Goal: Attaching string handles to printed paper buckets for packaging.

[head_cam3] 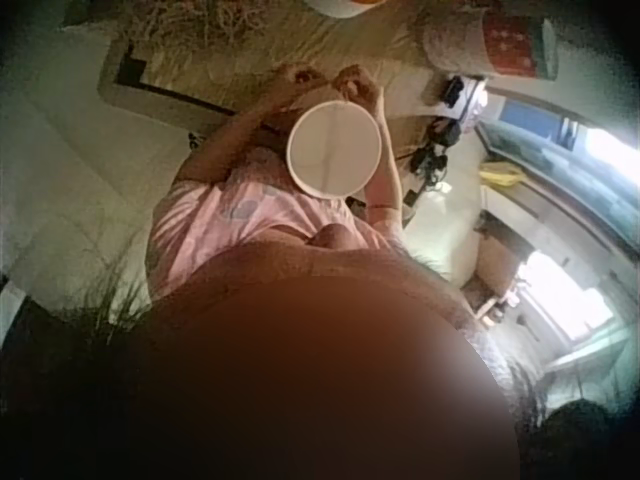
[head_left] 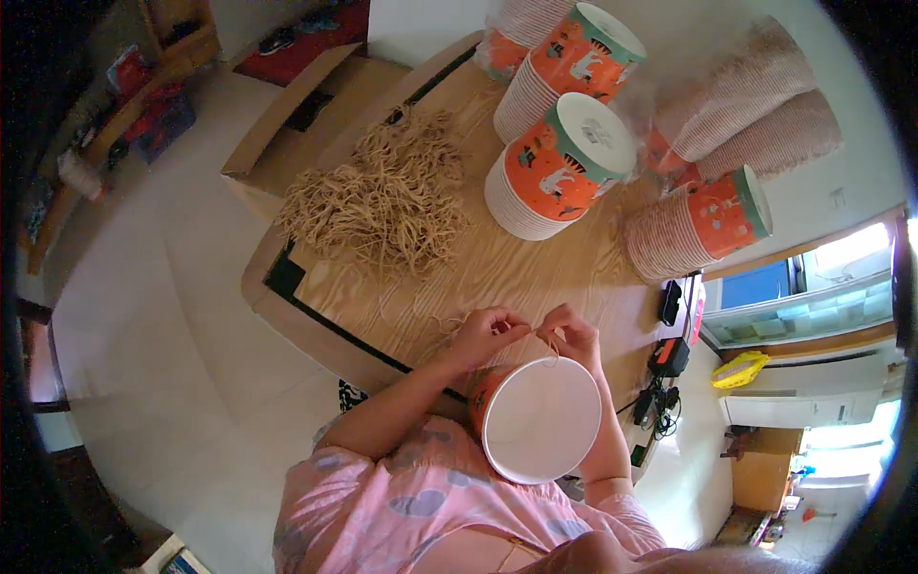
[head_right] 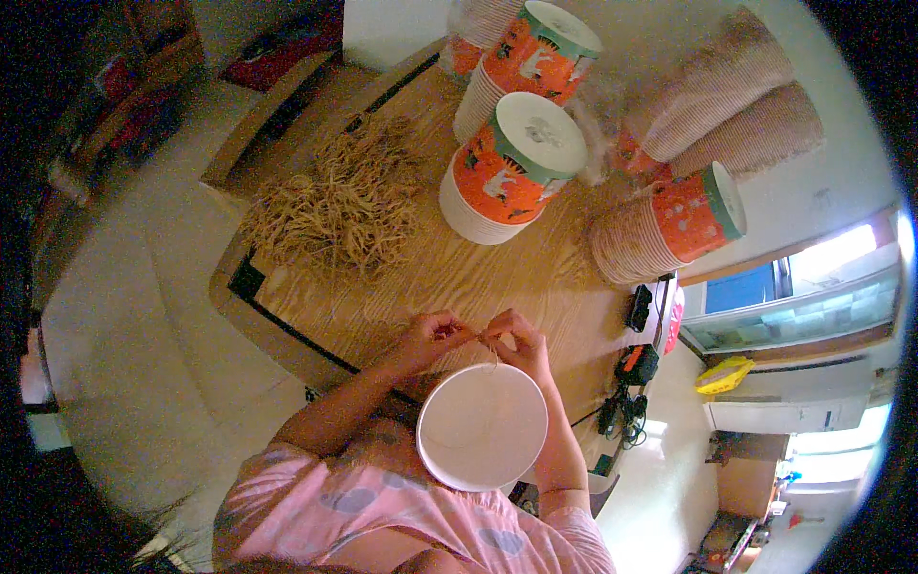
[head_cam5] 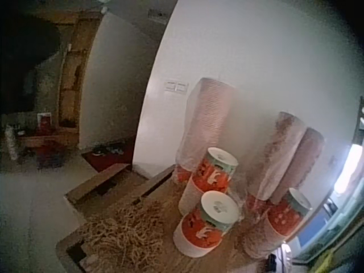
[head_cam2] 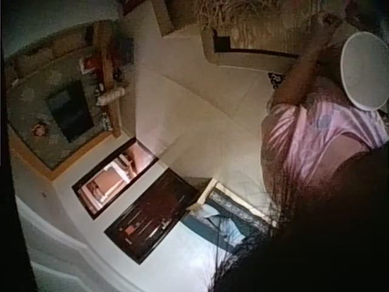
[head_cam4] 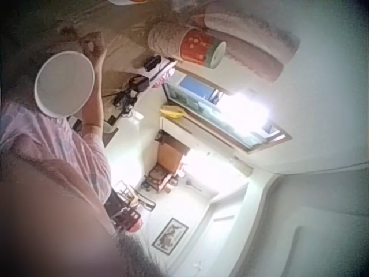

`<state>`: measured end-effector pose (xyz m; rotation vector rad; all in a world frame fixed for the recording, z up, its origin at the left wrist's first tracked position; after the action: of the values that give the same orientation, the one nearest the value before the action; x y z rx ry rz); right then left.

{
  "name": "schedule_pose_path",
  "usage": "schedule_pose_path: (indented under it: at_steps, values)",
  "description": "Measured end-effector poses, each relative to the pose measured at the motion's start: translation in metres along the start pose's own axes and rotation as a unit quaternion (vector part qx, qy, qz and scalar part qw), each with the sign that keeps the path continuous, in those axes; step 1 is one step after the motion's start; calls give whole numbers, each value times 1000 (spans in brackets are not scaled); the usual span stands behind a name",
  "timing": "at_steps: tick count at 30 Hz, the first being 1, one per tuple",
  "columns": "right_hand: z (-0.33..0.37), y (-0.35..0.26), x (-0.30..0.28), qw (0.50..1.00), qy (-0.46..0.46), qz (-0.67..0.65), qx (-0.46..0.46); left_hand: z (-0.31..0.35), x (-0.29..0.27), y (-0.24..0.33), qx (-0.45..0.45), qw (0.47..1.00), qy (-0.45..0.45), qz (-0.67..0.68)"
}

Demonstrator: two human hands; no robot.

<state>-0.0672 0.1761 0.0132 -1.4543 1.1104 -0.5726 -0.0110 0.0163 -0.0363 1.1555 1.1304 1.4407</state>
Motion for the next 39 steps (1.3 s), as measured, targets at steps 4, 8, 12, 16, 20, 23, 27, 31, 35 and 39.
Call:
schedule_pose_path:
  at_steps: [4, 8, 12, 16, 20, 23, 27, 31, 35, 39]
  values:
    - [-2, -2, -2, 999, 25, 17, 39, -1, 0, 2, 40, 999, -26, 10]
    - [-3, -6, -1, 999, -10, 33, 33, -5, -2, -14, -20, 999, -22, -12]
    - [-1, -6, 1, 1000, -16, -6, 0, -6, 0, -12, -16, 999, 29, 30]
    - [-1, -11, 2, 1000, -24, -10, 10, -9, 1, -11, 11, 999, 41, -2]
    - [-1, -16, -2, 999, -44, -10, 8, -13, 2, -18, 26, 996, 77, -36]
    - [2, -18, -7, 998, -56, -10, 33, -13, 0, -8, 39, 991, 102, -73]
    - [0, -32, -6, 994, -97, -14, 54, -16, 0, -15, 72, 984, 107, -122]
    - [-3, -44, -3, 988, -138, -22, 59, -16, 0, -20, 113, 968, 116, -191]
    - [-5, -44, -6, 984, -159, -29, 70, -6, -1, -7, 216, 900, 149, -348]
    - [-7, -54, -8, 982, -185, 24, 38, 2, 4, 20, 289, 913, 96, -272]
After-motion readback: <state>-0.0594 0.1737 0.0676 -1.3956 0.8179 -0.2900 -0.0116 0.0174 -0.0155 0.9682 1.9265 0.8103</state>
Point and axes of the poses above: each hand's wrist, its own z-axis away from the middle knuckle, its own x-axis out of the palm, y = z × x, the point moved 3 cm from there along -z, towards the middle knuckle, and after that the axes turned 9 degrees about y, right-handed, at the moved point
